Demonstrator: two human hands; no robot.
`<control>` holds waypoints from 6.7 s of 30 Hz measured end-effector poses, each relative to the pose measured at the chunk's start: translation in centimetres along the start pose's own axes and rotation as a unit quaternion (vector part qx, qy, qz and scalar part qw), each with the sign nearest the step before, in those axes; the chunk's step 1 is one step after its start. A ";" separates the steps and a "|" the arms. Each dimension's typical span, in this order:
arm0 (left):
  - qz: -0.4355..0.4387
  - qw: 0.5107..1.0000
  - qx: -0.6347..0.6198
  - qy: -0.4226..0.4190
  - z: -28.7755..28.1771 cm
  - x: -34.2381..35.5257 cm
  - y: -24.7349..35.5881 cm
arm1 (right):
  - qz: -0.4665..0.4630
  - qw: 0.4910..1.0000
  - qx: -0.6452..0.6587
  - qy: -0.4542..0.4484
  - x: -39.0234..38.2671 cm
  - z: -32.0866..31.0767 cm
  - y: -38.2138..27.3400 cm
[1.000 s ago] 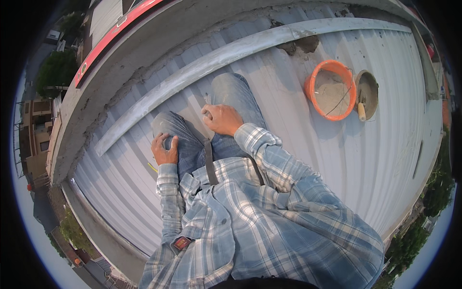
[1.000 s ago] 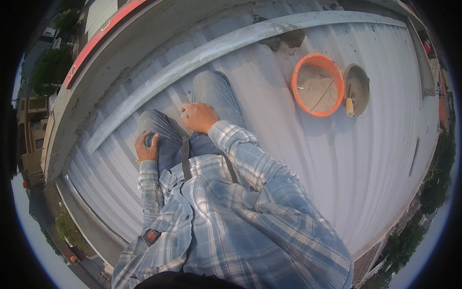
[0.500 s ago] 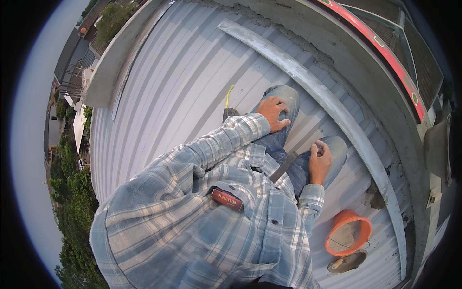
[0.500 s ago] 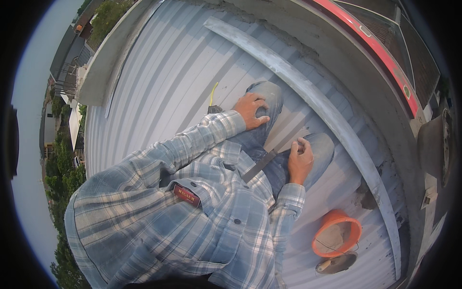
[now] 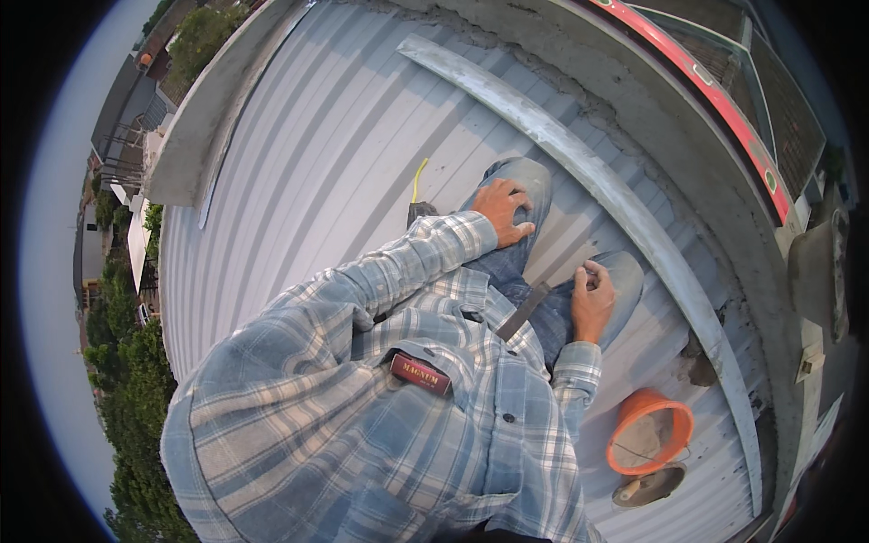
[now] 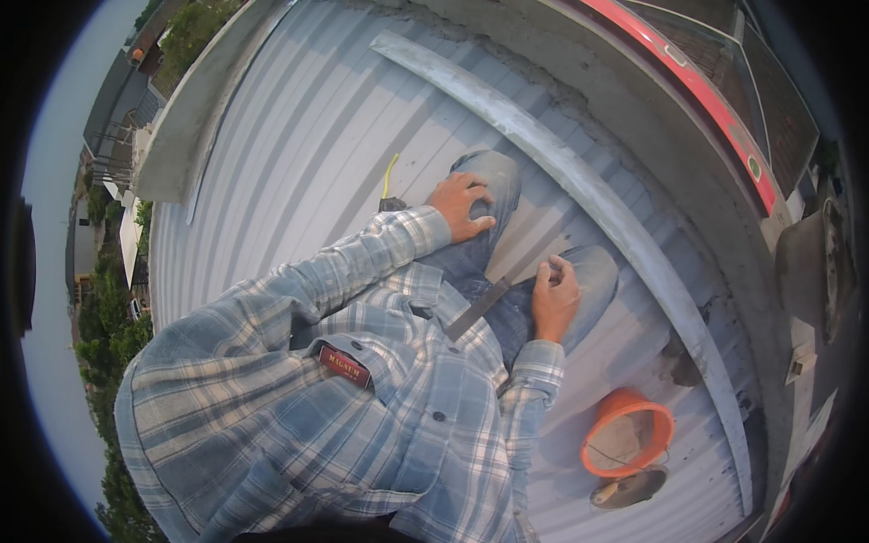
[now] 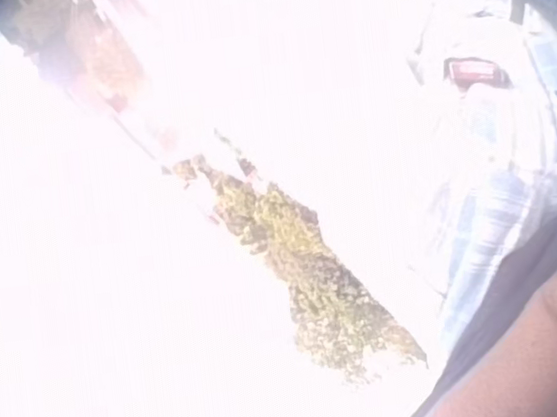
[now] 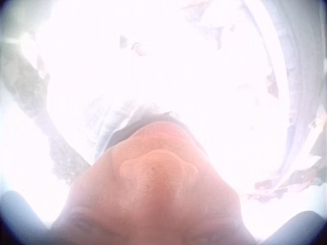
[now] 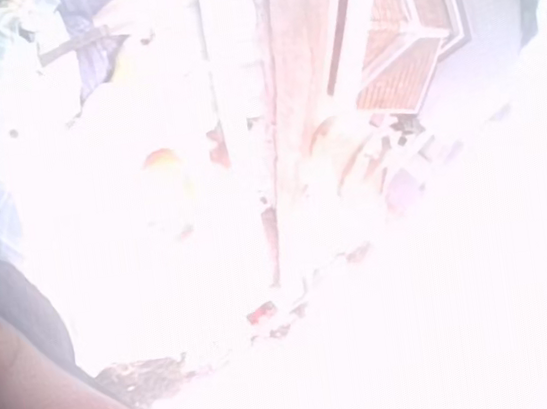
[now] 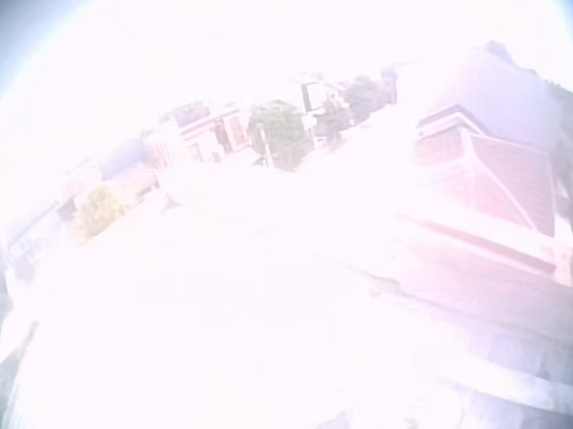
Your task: The person applies cement to a curved metal roof edge using a trowel, then places a long metal strip along the edge and checks its alignment with a spirit level. The person repeatedly scoops cement from a bucket and smooths it along the strip.
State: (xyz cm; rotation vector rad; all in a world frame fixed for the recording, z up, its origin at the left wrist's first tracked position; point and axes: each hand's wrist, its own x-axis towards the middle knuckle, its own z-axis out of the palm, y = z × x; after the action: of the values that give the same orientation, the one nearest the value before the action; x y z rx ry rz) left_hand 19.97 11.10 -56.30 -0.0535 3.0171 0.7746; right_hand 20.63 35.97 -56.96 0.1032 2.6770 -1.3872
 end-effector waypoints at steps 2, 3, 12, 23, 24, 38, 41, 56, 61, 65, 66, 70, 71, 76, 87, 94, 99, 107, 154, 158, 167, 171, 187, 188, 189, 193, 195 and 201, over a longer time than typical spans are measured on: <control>0.000 1.000 0.006 -0.003 -0.2 0.0 0.1 | -0.013 1.000 -0.002 0.006 0.0 0.2 0.3; -0.001 1.000 0.004 -0.004 -0.2 0.0 0.1 | -0.012 1.000 -0.004 0.006 0.0 0.2 0.2; -0.007 1.000 -0.008 -0.014 -0.2 0.1 0.1 | -0.004 1.000 -0.013 0.012 -0.2 0.1 -0.4; -0.005 1.000 0.001 -0.006 -0.3 -0.1 0.1 | -0.011 1.000 -0.007 0.009 -0.1 0.2 -0.4; -0.005 1.000 0.003 -0.006 -0.3 -0.1 0.1 | -0.009 1.000 -0.007 0.010 -0.1 0.2 -0.4; -0.009 1.000 0.010 -0.025 -0.8 0.2 0.5 | 0.009 0.999 -0.030 0.010 0.1 0.1 -0.3; -0.007 1.000 0.010 -0.007 -0.1 0.3 0.0 | 0.025 1.000 -0.009 0.005 0.1 0.1 -0.5; -0.012 1.000 0.020 -0.011 -0.7 -0.4 -0.5 | 0.023 1.000 -0.005 0.007 -0.6 0.6 -1.5; 0.001 0.999 0.032 -0.012 -1.0 0.9 0.2 | 0.036 0.999 0.028 0.004 0.0 0.1 -1.4; 0.035 0.999 0.023 0.002 -0.5 1.4 0.3 | 0.033 0.999 0.013 0.015 0.1 -0.9 -1.2; 0.044 0.999 0.004 0.012 -0.5 1.1 -0.3 | 0.043 0.999 0.019 0.000 0.0 -1.0 -1.6; 0.076 0.997 0.013 0.011 1.1 1.4 -1.4 | 0.026 0.999 0.031 0.025 0.0 -0.2 0.5; 0.087 0.996 0.015 -0.001 1.2 1.4 -1.2 | 0.035 0.998 0.031 0.036 -0.3 -0.5 0.7; 0.108 0.994 0.027 -0.014 0.3 1.8 -1.7 | 0.039 0.998 0.035 0.041 -0.8 -0.1 0.0; 0.091 0.996 0.015 -0.009 0.5 1.6 -2.1 | 0.028 0.998 0.028 0.046 -0.6 0.7 0.3; 0.106 0.994 -0.003 -0.004 0.9 1.9 -2.1 | 0.033 0.998 0.021 0.053 -0.7 0.3 0.4; 0.112 0.994 -0.020 0.007 0.9 2.0 -2.7 | 0.044 0.998 0.020 0.047 -0.5 0.4 0.1; 0.122 0.992 -0.024 0.010 0.9 1.9 -3.3 | 0.040 0.997 0.013 0.057 -0.4 1.6 0.5; 0.075 0.997 -0.023 0.018 1.2 1.7 -3.1 | -0.040 0.928 0.122 0.351 -6.4 -15.8 -0.8; 0.112 0.994 0.007 -0.013 0.9 1.9 -2.1 | 0.058 0.745 -0.012 0.665 -15.4 -26.5 8.1; 0.119 0.993 0.012 -0.021 0.8 2.7 -3.6 | 0.619 0.727 -0.132 0.266 -26.3 -34.2 27.2; 0.126 0.992 0.018 -0.021 0.7 3.0 -3.2 | 0.572 0.775 -0.270 0.010 -24.8 -35.5 27.4; 0.006 0.974 -0.221 -0.049 -1.2 3.3 -7.9 | 0.642 0.679 -0.291 0.205 -31.7 -37.7 32.2; -0.037 0.972 -0.227 -0.039 -1.2 3.7 -10.2 | 0.624 0.689 -0.299 0.214 -31.8 -36.8 33.8; -0.100 0.964 -0.246 -0.015 -1.6 3.5 -12.4 | 0.605 0.702 -0.306 0.220 -31.6 -36.2 34.8; -0.279 0.901 -0.331 0.036 -5.4 3.4 -22.8 | 0.636 0.725 0.042 0.259 -26.7 -36.5 33.3; -0.313 0.879 -0.355 0.060 -5.5 4.7 -24.2 | 0.600 0.672 0.202 0.385 -26.7 -35.7 34.8; -0.293 0.888 -0.348 0.068 -9.8 8.7 -28.6 | 0.503 0.648 0.360 0.444 -28.5 -33.4 34.6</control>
State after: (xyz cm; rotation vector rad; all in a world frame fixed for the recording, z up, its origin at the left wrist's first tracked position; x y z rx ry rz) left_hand 12.25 -18.88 -61.73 -0.9977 2.3968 1.7228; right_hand 50.30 83.11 -61.82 2.3879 1.4441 -1.9626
